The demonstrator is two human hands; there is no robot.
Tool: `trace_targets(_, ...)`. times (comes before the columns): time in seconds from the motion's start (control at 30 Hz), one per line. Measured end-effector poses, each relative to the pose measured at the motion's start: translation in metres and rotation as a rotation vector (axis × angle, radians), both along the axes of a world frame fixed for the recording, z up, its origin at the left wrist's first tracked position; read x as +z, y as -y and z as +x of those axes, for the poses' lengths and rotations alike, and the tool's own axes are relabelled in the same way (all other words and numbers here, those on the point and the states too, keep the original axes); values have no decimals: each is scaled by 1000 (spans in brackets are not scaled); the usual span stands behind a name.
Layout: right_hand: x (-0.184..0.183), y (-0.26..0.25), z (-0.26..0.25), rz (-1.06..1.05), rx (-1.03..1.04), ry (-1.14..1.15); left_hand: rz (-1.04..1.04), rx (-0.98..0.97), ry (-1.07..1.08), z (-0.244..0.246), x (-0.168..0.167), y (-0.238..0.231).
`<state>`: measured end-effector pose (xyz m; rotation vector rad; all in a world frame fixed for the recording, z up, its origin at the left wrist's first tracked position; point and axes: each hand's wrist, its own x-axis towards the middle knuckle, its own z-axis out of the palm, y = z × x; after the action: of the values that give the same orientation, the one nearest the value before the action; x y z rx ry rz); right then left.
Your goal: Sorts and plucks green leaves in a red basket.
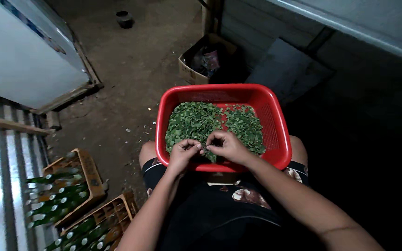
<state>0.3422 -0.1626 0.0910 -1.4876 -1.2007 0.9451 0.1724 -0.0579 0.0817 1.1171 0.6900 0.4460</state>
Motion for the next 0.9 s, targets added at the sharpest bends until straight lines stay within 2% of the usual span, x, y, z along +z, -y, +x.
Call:
trace_targets(0.23, 2, -3, -1, 30, -22, -42, -50, 122, 22, -15, 0, -13)
trace_targets(0.53, 7, -2, -7, 4, -45, -107, -90, 81, 12, -12, 11, -4)
trace_targets(0.7, 11, -2, -12, -128, -41, -314, -133, 68, 39, -7, 11, 1)
trace_targets(0.9, 2, 4, -15, -44, -57, -231, -75, 63, 49, 1, 9, 9)
